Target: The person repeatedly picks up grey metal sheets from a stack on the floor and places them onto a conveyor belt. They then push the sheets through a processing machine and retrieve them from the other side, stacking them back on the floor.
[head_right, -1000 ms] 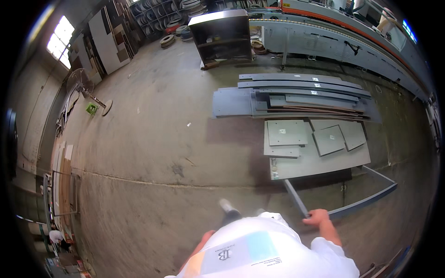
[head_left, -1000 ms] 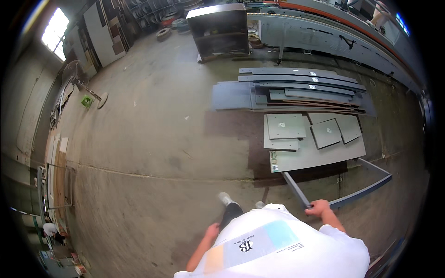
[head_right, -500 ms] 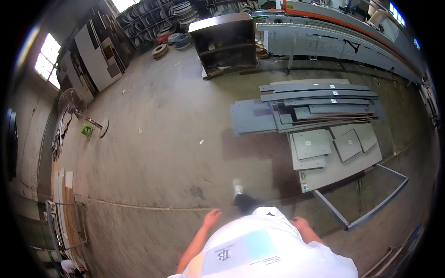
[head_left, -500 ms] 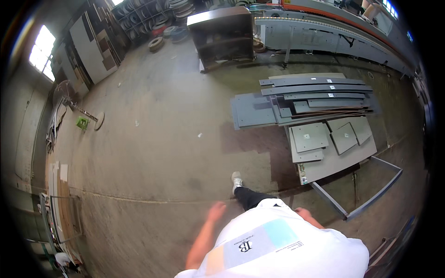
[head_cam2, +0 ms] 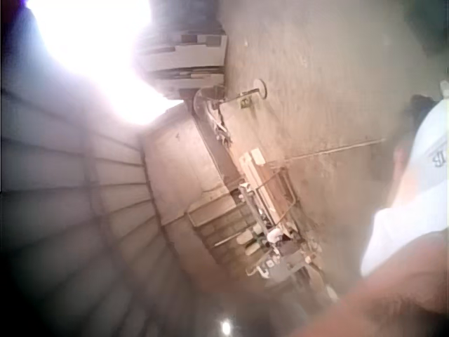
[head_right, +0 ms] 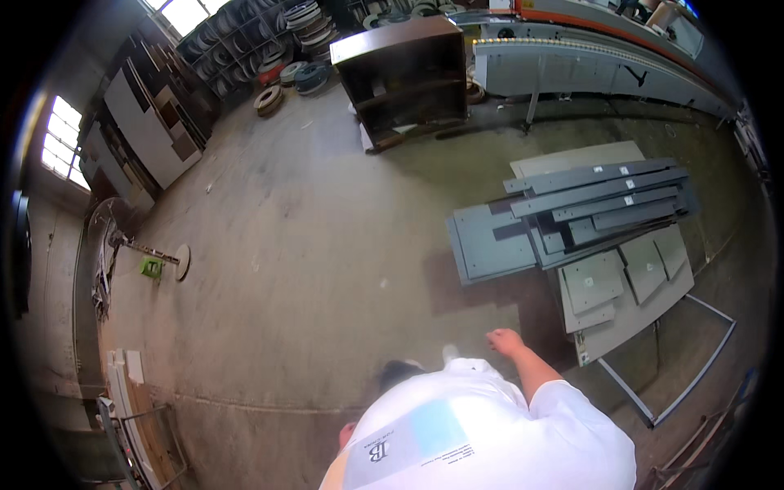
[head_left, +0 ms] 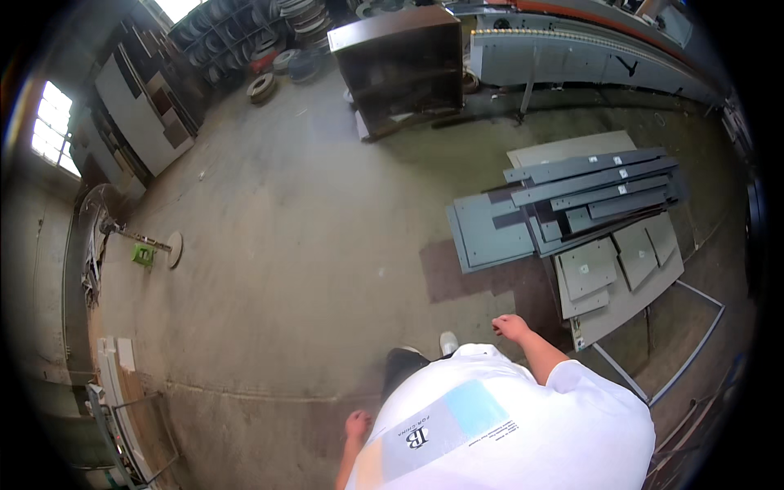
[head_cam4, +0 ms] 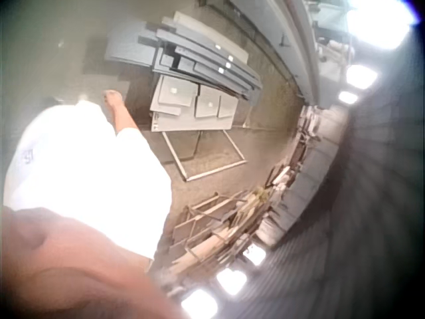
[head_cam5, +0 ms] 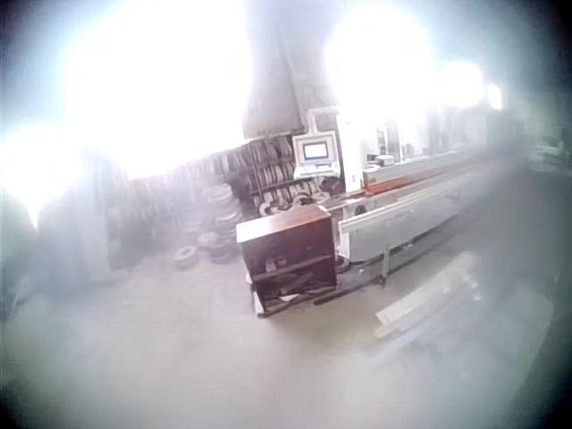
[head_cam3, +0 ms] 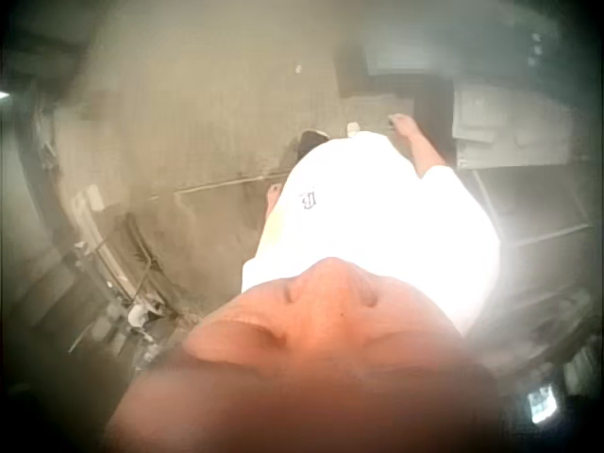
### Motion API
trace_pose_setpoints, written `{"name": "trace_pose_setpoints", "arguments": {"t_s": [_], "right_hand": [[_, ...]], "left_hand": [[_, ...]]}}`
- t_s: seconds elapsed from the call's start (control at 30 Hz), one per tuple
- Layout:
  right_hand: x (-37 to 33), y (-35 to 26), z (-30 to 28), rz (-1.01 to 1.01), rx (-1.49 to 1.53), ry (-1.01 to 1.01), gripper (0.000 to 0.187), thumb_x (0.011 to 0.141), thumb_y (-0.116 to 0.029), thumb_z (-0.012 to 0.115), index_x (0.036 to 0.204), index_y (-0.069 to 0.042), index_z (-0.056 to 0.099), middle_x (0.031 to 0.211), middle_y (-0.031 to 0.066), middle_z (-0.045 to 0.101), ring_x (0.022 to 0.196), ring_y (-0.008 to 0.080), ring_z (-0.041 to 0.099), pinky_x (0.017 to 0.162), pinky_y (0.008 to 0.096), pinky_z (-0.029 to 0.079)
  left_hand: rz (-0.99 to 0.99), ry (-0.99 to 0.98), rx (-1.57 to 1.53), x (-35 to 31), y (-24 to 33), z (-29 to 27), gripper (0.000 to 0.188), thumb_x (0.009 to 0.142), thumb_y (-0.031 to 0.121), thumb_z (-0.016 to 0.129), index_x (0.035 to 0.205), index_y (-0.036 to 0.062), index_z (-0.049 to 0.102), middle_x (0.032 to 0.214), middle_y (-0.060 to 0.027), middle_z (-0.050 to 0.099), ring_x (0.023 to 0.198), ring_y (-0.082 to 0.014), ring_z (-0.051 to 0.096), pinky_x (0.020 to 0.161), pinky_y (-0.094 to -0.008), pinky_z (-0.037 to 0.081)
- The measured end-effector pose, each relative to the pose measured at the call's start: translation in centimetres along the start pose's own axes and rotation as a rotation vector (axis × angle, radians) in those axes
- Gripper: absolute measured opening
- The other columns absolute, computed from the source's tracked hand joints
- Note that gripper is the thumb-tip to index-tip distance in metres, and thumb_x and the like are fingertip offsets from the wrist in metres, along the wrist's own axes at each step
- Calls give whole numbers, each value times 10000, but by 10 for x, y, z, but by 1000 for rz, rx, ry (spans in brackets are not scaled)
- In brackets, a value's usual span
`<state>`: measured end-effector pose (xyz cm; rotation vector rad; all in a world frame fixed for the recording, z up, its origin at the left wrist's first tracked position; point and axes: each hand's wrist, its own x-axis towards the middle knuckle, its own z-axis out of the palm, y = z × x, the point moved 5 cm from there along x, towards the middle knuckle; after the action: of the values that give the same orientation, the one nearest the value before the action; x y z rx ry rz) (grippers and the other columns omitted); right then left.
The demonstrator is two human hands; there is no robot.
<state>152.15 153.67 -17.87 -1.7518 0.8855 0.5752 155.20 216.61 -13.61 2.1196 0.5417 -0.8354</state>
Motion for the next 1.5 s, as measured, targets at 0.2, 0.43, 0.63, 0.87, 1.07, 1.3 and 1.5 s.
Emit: {"name": "trace_pose_setpoints", "arguments": {"t_s": [0.2,0.43,0.63,0.87,1.07,1.3,1.5], "right_hand": [[80,-137,18,-60,114,78,376,974,-399,607,947,-47,736,905,60,747,807,170,726,655,332,542],[112,-158,50,42,-345,96,412,917,-460,570,1026,-118,771,1013,132,756,938,278,722,851,425,544],[150,-216,39,224,170,123,427,951,-424,558,1138,-88,742,1147,142,735,1038,287,708,873,395,549],[336,-186,32,122,-53,124,445,969,-423,561,1166,-61,730,1209,176,708,1085,334,682,924,434,524],[392,-332,-161,178,420,400,400,993,-461,584,901,-97,722,847,55,743,725,212,665,694,397,525],[396,-406,-318,117,863,722,312,976,-352,633,1049,-64,729,923,40,750,760,137,710,661,317,525],[444,-295,-219,443,391,664,308,958,-352,643,1028,-60,711,960,68,745,761,188,726,641,336,550]], "left_hand": [[-143,-63,167,144,71,-71,371,939,307,598,1107,-5,707,996,-143,748,874,-221,726,777,-365,568],[281,-248,445,330,344,-86,389,933,302,599,1131,-19,695,1026,-167,748,882,-240,740,759,-370,571],[421,-293,275,477,558,-85,358,944,255,596,1197,17,682,996,-127,755,871,-211,736,779,-343,573],[423,-223,728,549,701,-42,354,939,284,614,1184,42,698,997,-130,763,896,-210,739,810,-358,566],[472,-440,806,582,813,48,338,935,280,619,1158,40,705,972,-127,761,878,-217,736,792,-363,566],[574,-598,938,648,988,176,321,930,275,624,1127,39,714,944,-124,758,856,-225,733,772,-370,565],[710,-751,1081,736,1154,284,307,925,271,628,1101,37,721,919,-121,756,838,-233,731,754,-376,564]]}}
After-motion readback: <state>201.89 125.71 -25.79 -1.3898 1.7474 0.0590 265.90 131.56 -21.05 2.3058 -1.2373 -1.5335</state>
